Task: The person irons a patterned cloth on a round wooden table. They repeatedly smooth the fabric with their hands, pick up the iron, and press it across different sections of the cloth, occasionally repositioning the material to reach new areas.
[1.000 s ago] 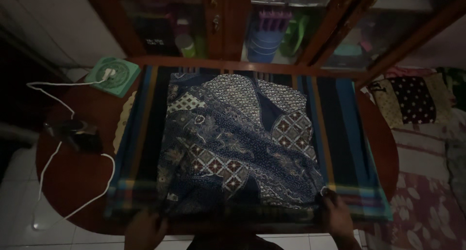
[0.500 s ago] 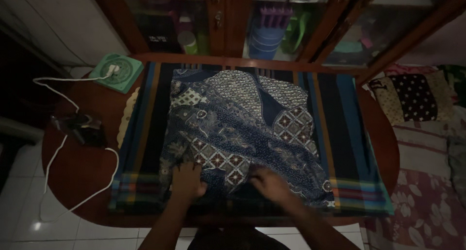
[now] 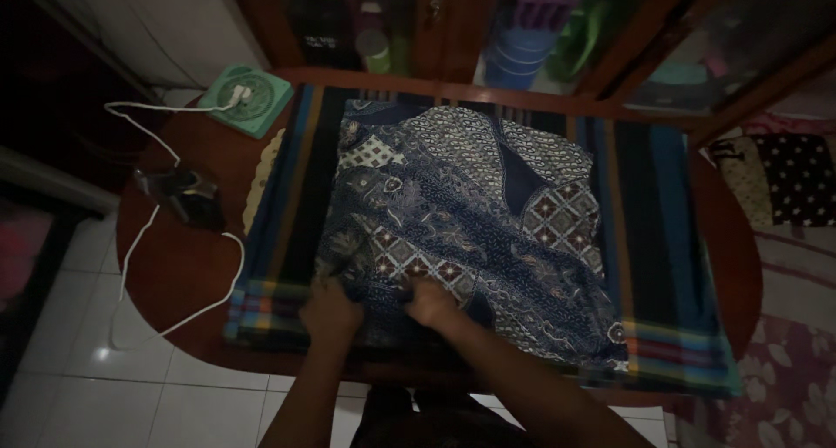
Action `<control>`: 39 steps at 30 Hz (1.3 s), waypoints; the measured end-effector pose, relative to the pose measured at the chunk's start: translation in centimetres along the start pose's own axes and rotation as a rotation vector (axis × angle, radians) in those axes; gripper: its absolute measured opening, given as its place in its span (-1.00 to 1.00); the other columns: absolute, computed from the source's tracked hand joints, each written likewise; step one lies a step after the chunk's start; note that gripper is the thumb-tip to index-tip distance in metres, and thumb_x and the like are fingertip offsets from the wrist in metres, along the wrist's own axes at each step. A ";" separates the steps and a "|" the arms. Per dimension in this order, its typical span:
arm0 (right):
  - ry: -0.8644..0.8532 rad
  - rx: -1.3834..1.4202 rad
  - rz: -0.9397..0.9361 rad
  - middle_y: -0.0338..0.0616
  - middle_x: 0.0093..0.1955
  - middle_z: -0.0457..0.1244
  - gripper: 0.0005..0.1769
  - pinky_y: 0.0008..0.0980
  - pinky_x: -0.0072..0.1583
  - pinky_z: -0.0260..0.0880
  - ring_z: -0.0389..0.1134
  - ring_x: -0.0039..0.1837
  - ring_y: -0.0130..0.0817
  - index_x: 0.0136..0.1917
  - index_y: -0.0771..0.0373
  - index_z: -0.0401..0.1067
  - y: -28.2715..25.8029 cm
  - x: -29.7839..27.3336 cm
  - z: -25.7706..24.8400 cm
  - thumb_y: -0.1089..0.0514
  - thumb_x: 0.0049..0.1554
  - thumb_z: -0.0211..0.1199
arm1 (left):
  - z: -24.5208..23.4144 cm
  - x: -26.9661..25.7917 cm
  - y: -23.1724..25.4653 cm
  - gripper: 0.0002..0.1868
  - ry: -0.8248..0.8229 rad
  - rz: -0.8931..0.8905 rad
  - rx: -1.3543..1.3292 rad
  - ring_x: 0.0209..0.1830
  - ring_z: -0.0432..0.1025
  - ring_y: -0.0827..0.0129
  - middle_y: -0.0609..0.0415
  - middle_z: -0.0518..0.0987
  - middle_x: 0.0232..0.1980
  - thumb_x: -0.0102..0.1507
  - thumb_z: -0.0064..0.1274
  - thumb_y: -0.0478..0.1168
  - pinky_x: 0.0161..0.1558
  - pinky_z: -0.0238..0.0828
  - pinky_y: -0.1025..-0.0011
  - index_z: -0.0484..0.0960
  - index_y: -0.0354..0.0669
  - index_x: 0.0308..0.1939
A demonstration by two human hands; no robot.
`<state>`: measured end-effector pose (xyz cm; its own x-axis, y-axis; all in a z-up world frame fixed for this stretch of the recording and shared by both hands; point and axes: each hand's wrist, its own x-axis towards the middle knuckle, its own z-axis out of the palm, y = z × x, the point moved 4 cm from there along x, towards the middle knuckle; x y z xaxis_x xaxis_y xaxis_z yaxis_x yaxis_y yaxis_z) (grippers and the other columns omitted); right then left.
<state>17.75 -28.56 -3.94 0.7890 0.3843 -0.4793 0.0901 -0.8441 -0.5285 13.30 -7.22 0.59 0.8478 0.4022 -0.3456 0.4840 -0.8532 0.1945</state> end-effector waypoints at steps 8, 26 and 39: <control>0.080 0.300 -0.517 -0.02 0.07 0.34 -0.67 -0.16 0.14 0.46 0.42 0.12 -0.10 0.14 0.17 0.45 -3.9 -6.2 -0.1 0.16 0.10 0.34 | 3.1 -0.1 -6.7 -0.66 -0.059 0.228 -0.445 0.11 0.52 0.00 -0.11 0.61 0.08 0.18 0.13 -0.17 0.15 0.47 0.14 0.62 -0.13 0.03; -0.132 0.229 -0.146 -0.14 0.05 0.40 -0.66 -0.30 0.16 0.49 0.47 0.08 -0.28 0.16 0.11 0.51 5.4 -8.6 -1.9 -0.07 0.20 0.23 | 1.5 -1.0 -12.3 -0.60 -0.053 0.091 -0.264 -0.02 0.59 -0.04 -0.14 0.69 -0.04 0.27 0.03 0.03 0.03 0.53 0.10 0.67 -0.11 0.04; 0.911 0.074 0.572 0.24 -0.03 0.41 -0.49 -0.01 0.08 0.44 0.45 0.07 0.18 0.07 0.29 0.58 32.7 -9.1 -20.7 -0.22 0.21 0.25 | 2.8 22.4 -3.2 -0.41 -0.058 -0.074 -0.824 0.22 0.50 -0.14 -0.34 0.61 0.19 0.33 0.00 0.12 0.20 0.38 0.14 0.61 -0.34 0.16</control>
<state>26.11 -67.43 -2.33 0.8607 -0.5089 0.0167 -0.4487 -0.7736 -0.4475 30.13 3.55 -10.30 0.8058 0.4109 -0.4264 0.5610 -0.2995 0.7717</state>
